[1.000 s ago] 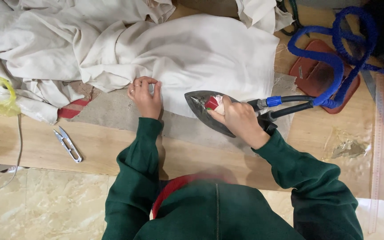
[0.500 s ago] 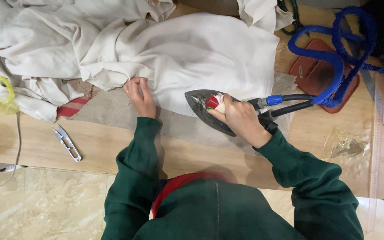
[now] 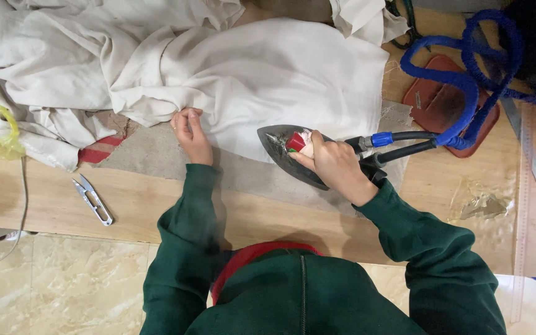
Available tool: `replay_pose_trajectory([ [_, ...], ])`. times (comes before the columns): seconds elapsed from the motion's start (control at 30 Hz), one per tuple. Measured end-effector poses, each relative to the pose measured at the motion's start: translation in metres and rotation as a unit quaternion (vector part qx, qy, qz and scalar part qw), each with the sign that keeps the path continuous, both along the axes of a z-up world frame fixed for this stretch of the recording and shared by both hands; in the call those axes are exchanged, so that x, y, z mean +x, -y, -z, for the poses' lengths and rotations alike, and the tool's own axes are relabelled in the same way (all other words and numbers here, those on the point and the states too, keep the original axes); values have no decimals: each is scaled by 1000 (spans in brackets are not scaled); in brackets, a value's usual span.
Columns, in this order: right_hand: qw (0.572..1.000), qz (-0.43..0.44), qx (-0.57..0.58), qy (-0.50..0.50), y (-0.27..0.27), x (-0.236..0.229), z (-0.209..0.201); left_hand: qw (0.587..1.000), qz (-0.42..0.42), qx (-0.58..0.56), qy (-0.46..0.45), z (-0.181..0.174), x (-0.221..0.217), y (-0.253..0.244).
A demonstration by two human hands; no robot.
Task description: The person irons a piece of white fabric on a wooden table, then retrieves a wooden block from a drawer and places it on the table. They fold the fabric, use shears to cut a strip from it, and then iron the fabric again.
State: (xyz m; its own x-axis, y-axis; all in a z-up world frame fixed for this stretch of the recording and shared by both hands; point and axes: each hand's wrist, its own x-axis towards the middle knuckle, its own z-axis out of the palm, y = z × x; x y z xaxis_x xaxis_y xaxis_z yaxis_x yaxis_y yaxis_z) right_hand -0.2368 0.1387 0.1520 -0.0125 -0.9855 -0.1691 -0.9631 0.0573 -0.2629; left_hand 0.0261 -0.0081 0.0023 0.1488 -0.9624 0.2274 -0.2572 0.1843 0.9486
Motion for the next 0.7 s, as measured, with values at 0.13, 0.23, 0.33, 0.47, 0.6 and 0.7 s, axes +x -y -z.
replay_pose_trajectory([
  [0.13, 1000, 5, -2, -10, 1, 1, -3, 991, 13, 59, -120, -15, 7, 3],
  [0.23, 1000, 11, 7, -2, 0, 2, -3, 977, -12, 101, -188, -10, 20, 7],
  [0.33, 1000, 18, 16, -2, 1, 2, -7, 967, -15, 136, -214, -10, 27, 10],
  [0.47, 1000, 25, 15, -5, 1, 5, -5, 968, -17, 133, -211, -2, 26, 12],
  [0.6, 999, 32, 27, 10, 2, 5, -7, 969, -12, 150, -197, -7, 26, 10],
  [0.7, 999, 25, 37, 22, 3, 5, -14, 970, -9, 156, -186, -12, 27, 9],
])
